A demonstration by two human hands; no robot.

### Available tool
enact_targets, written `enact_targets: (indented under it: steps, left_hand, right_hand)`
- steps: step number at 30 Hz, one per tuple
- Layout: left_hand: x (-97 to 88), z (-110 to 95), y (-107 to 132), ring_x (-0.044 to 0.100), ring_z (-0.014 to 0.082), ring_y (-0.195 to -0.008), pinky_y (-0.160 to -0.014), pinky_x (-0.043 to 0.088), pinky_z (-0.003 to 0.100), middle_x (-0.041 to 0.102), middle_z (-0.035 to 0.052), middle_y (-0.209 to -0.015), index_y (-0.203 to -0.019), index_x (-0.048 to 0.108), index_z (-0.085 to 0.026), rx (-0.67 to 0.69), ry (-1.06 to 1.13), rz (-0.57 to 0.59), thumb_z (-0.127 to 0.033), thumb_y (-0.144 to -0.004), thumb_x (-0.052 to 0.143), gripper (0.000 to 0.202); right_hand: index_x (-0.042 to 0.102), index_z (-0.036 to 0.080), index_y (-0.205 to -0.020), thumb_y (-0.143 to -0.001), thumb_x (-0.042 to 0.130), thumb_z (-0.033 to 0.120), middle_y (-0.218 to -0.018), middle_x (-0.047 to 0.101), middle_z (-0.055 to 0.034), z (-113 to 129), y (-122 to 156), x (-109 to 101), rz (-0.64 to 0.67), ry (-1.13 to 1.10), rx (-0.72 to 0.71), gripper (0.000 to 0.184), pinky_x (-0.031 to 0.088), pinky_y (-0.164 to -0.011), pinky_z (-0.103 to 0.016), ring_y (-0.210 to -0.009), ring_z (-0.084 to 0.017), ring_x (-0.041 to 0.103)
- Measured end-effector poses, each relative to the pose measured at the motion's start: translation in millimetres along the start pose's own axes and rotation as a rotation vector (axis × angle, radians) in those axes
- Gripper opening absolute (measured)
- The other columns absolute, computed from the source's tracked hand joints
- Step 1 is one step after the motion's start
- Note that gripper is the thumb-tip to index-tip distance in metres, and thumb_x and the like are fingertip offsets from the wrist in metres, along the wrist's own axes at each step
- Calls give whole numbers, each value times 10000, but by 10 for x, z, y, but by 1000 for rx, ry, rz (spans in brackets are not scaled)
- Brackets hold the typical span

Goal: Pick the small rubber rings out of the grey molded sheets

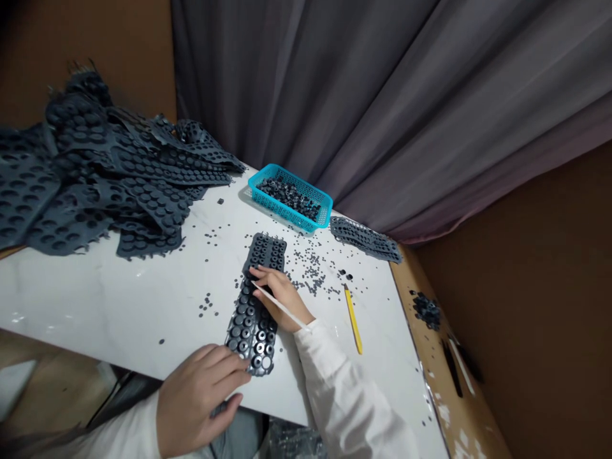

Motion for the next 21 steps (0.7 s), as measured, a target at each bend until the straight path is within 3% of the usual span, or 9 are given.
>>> enact_targets:
  steps: [8,15,21]
  left_hand:
    - [15,9,10,524,192,-773,-681,405,320,602,37,-839,-883,596,-207,6,-1,13,-168,-787,530,122]
    - [24,18,19,526,194,-784,-691,407,325,608,39,-854,-892,598,-204,4,16,19,-160,-783,535,133]
    - [8,5,9,527,193,-780,-689,412,324,606,41,-841,-884,597,-202,5,18,8,-163,-783,534,125]
  right_hand:
    - [517,222,-950,-912,499,255,-1251,617,-101,-38,-38,22,39,128,-35,53,454,-988,-446,-1251,-202,496]
    - [555,201,-903,-936,422,184,-1323,551,-144,-65,-69,58,73,486,-206,139,469,-945,-481,-1109,-248,588]
    - [532,213,-967,-926,445,240,-1302,565,-151,-247,-64,-246,-164,391,15,100,457,-956,-500,-1144,-258,570]
Point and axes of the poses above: each hand's wrist, its own y-axis away from the middle knuckle, its own x-axis out of the palm, z = x × y, the point moved 6 cm from there along -y, towards the middle knuckle
